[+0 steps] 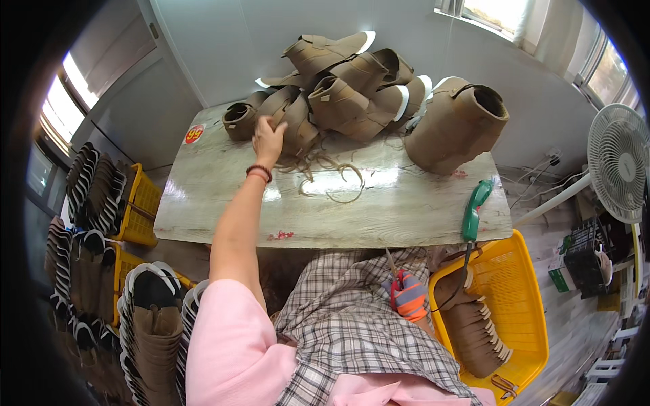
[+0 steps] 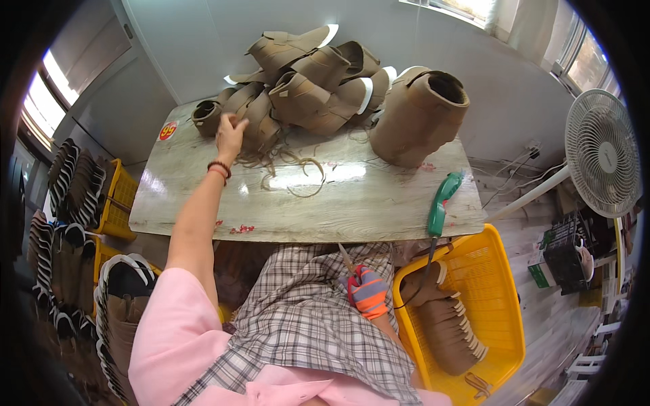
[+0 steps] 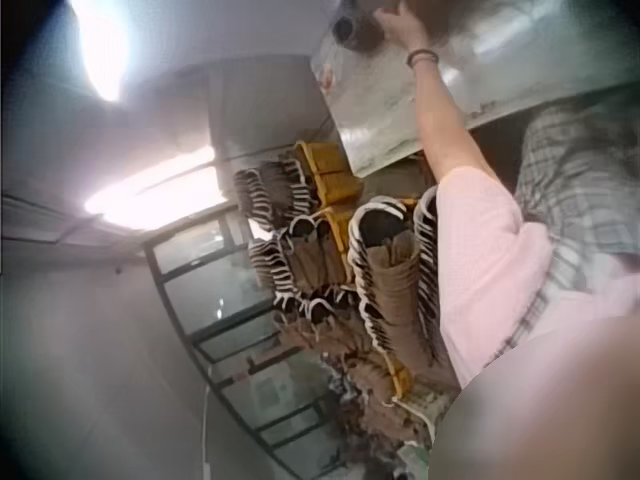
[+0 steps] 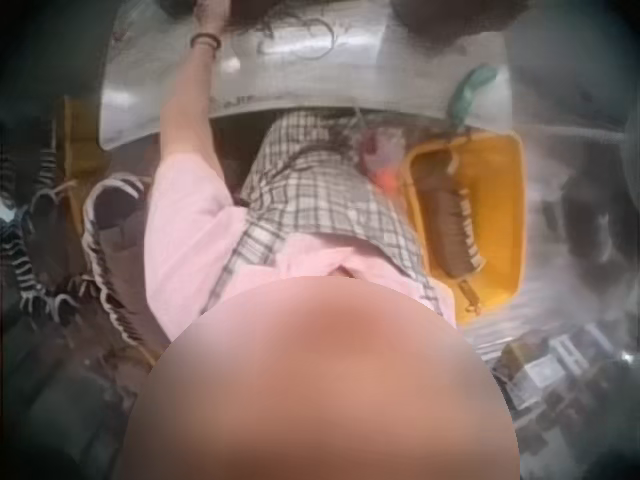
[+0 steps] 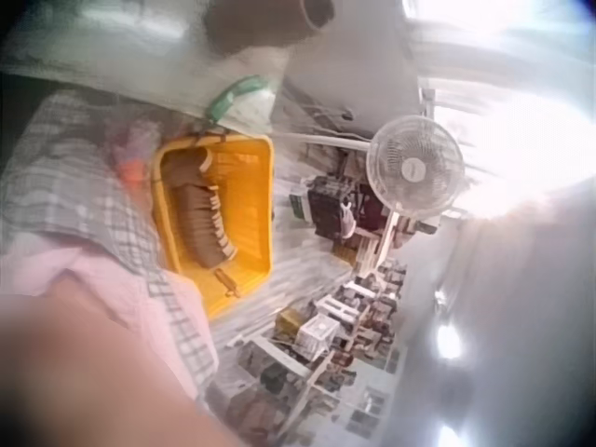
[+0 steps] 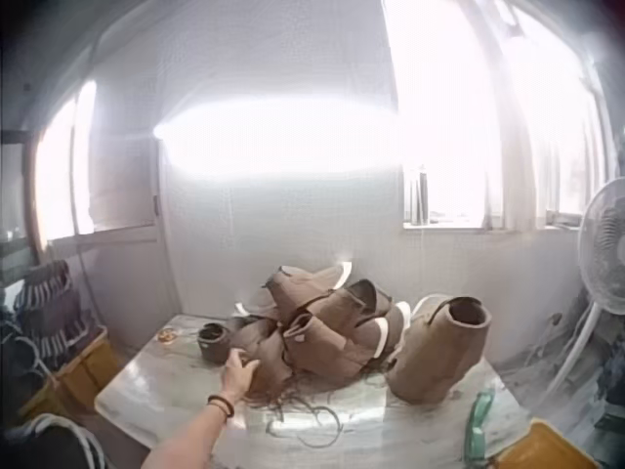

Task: The person repeatedly picks up brown shoe uppers from a table, uses scissors to trim excess material from the edges, and places the finished pieces back on the table. The process is repeated for multiple items in a consistent sequence.

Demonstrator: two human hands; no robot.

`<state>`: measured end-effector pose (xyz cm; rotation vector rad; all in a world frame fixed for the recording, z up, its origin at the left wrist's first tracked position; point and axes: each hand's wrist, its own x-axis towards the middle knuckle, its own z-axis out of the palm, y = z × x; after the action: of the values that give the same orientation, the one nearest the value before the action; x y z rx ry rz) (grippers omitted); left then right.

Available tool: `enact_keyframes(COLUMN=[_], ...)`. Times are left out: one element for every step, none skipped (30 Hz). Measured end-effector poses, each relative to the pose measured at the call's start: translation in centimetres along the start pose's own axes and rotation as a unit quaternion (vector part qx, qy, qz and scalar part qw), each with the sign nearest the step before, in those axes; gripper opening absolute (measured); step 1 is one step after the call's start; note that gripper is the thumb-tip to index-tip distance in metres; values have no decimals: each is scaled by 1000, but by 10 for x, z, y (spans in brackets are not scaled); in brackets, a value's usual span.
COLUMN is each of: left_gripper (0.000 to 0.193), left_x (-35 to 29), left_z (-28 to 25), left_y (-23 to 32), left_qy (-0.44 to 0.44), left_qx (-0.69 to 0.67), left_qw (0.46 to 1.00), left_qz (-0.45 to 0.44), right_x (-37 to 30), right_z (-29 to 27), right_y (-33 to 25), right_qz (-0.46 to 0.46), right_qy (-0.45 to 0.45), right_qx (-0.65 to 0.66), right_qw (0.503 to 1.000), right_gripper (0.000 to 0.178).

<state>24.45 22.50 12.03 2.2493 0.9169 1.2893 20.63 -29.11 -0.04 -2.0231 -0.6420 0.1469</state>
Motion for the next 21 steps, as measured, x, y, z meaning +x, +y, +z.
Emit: enact_keyframes(left_gripper=[29, 26, 23, 18, 12, 9, 7, 7, 13, 16, 19, 21, 24, 27, 27, 26, 26, 24, 24, 24, 24], left_x=[-15, -20, -24, -28, -28, -26, -24, -22, -22, -24, -28, -35, -42, -53, -63, -72, -79, -89, -102, -104, -105], left_z=[-2, -6, -10, -14, -20, -28, -38, -51, -65, -77, -89, -100, -110, -125, -137, -144, -153, -147, -142, -132, -119], left_y=[-16, -28, -35, -38, -39, -39, -38, -38, -37, -34, -31, -27, -21, -17, -11, -5, 0, 9, 18, 26, 34], left_qy=[-51, -98, -152, -136, -155, -149, -144, -128, -131, -100, -69, -75, -77, -117, -138, -157, -160, -132, -115, -129, -139], left_qx=[-22, -78, -131, -205, -193, -291, -389, -464, -592, -653, -717, -711, -705, -665, -673, -670, -659, -633, -624, -663, -703], left_qw=[997, 987, 969, 962, 961, 933, 895, 858, 765, 698, 623, 625, 620, 677, 688, 700, 717, 749, 761, 720, 673], left_qz=[-58, -98, -144, -117, -120, -147, -162, -177, -218, -275, -305, -312, -335, -294, -235, -194, -165, -145, -137, -162, -184], right_x=[0, 0, 0, -1, -2, -2, -1, -1, -1, -1, -1, -1, -1, -1, -1, 0, -1, 1, 1, 1, 2], right_z=[2, 0, -2, -4, -6, -7, -7, -8, -8, -9, -8, -9, -8, -10, -10, -11, -11, -11, -10, -9, -9], right_y=[-2, -3, -6, -9, -12, -15, -18, -20, -22, -23, -23, -24, -24, -24, -24, -24, -24, -24, -24, -23, -23], right_qz=[12, 27, -13, -30, -57, -35, -39, -44, -48, -47, -60, -63, -67, -20, -34, -40, -54, -29, -45, -50, -39], right_qy=[5, -12, -2, -2, 5, -5, 4, 12, 19, 10, 11, 12, 14, -27, -27, -31, -31, -42, -33, -32, -36], right_qx=[32, -26, -62, -99, -130, -120, -125, -130, -135, -153, -156, -153, -149, -158, -166, -176, -190, -164, -184, -185, -177], right_qw=[999, 999, 998, 995, 990, 992, 991, 990, 989, 987, 986, 986, 986, 987, 985, 983, 980, 985, 981, 981, 983], right_gripper=[13, 14, 14, 14, 15, 15, 15, 16, 16, 17, 18, 19, 20, 22, 22, 22, 22, 22, 22, 22, 21])
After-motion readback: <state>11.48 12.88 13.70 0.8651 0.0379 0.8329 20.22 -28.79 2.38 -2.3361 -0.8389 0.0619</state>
